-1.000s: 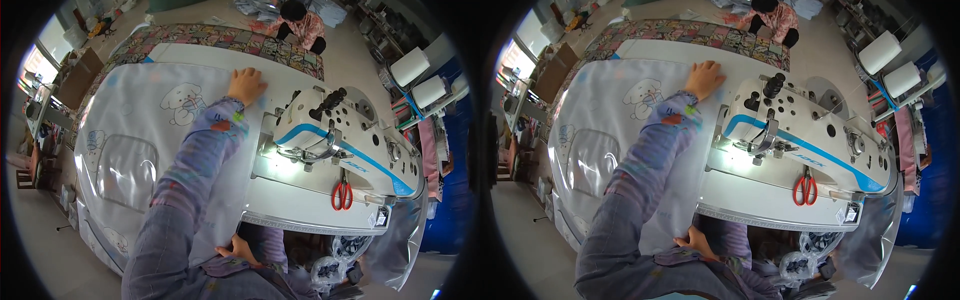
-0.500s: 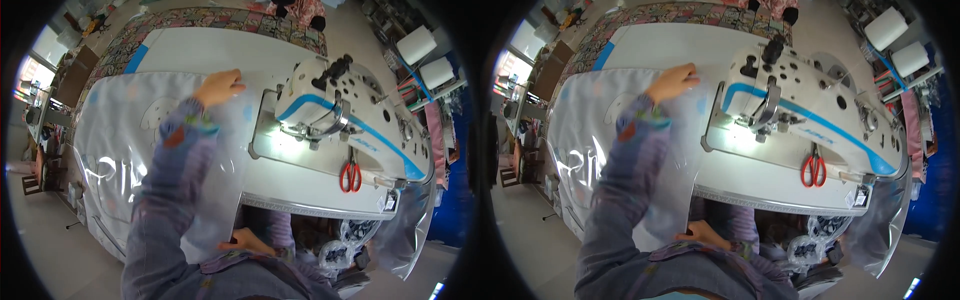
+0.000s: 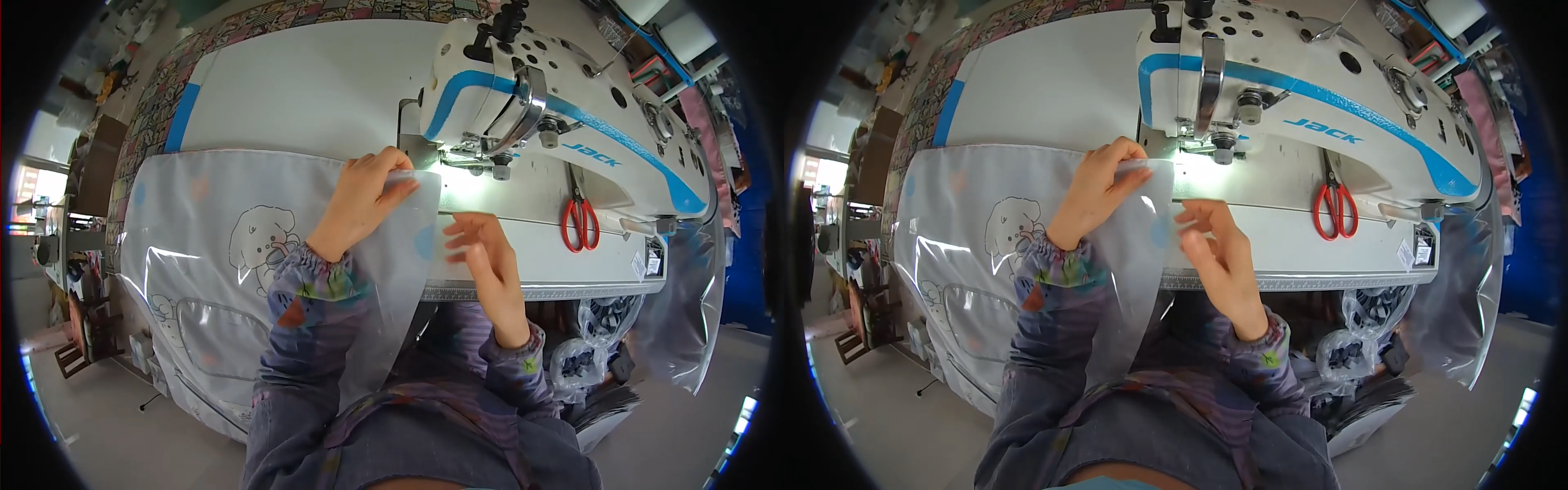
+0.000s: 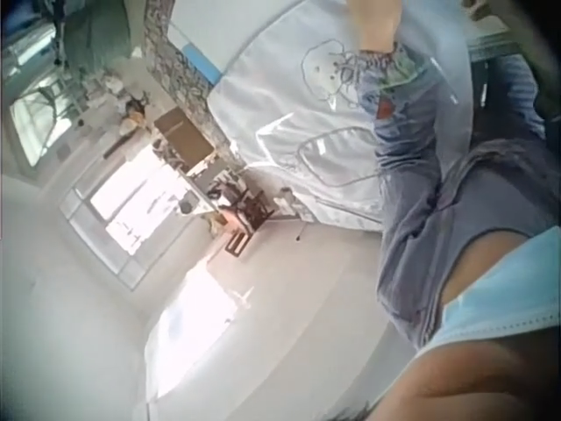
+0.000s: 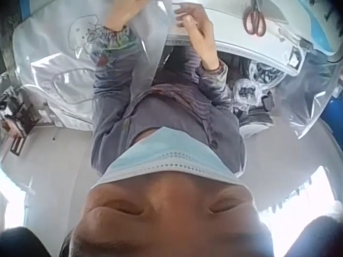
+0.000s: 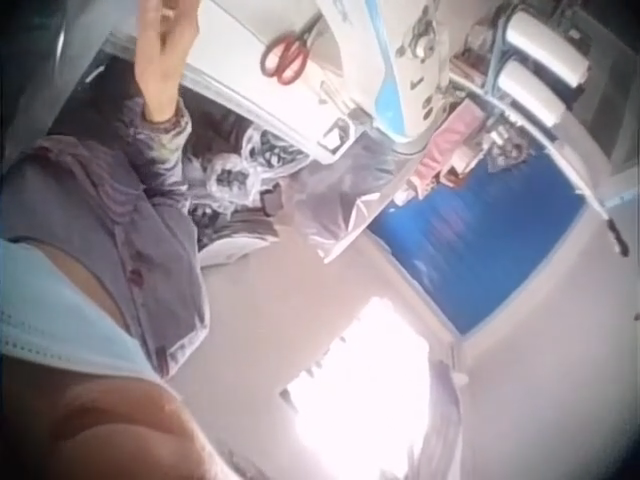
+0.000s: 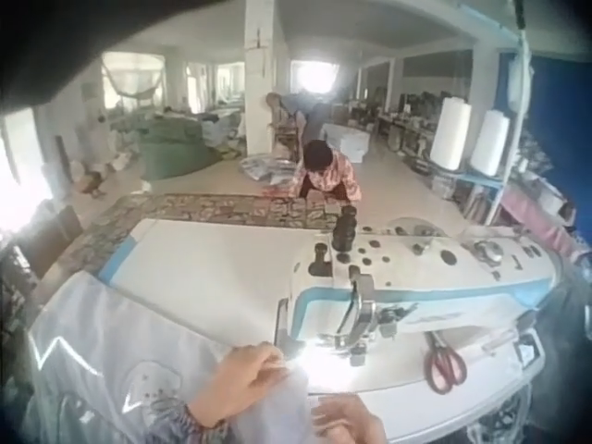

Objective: Sewing fabric and plastic sheets together using an industrial sewing machine to create bags.

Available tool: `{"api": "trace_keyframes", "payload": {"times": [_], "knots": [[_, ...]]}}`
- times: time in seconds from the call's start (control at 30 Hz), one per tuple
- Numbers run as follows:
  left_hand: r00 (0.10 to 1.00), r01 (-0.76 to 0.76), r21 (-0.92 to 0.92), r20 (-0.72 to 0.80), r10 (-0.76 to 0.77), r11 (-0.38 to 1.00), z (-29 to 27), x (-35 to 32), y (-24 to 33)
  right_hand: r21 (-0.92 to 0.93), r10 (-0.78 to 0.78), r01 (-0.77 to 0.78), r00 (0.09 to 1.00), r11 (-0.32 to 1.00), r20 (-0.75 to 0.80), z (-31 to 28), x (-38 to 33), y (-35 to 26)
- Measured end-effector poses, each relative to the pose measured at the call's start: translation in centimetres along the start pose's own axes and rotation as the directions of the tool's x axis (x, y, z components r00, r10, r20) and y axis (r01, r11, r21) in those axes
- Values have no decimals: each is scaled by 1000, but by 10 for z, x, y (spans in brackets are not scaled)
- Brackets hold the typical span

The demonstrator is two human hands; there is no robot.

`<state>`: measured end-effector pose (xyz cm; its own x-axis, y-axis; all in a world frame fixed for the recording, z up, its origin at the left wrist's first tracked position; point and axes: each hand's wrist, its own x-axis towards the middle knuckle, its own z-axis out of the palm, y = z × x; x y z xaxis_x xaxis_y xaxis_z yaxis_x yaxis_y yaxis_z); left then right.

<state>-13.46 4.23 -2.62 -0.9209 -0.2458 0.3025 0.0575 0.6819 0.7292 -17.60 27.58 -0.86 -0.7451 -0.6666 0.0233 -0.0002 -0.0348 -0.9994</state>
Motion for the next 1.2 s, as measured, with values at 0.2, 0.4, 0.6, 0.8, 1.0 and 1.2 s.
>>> {"api": "trace_keyframes", "payload": {"times": [0.2, 0.4, 0.6, 0.8, 1.0, 1.2], "knots": [[995, -12, 22, 97, 10, 1000, -2, 12, -4, -378, 39, -82, 992, 922, -119, 17, 23, 9], [980, -8, -33, 200, 14, 999, -10, 19, 9, -448, -119, 23, 975, 893, -187, 36, 63, 28], [972, 74, -143, 230, -40, 987, -11, 11, 4, -544, -166, -20, 942, 839, -291, 33, 59, 28], [973, 159, -257, 205, -108, 953, -9, 9, 3, -248, 53, -100, 980, 964, -190, 21, 70, 14], [975, 103, -135, 209, -73, 986, -15, 8, 3, -83, 129, -132, 991, 988, -42, 12, 72, 20], [980, 179, -219, 124, -154, 959, -2, 12, 6, -144, 18, -37, 992, 989, -128, 13, 75, 28]]}}
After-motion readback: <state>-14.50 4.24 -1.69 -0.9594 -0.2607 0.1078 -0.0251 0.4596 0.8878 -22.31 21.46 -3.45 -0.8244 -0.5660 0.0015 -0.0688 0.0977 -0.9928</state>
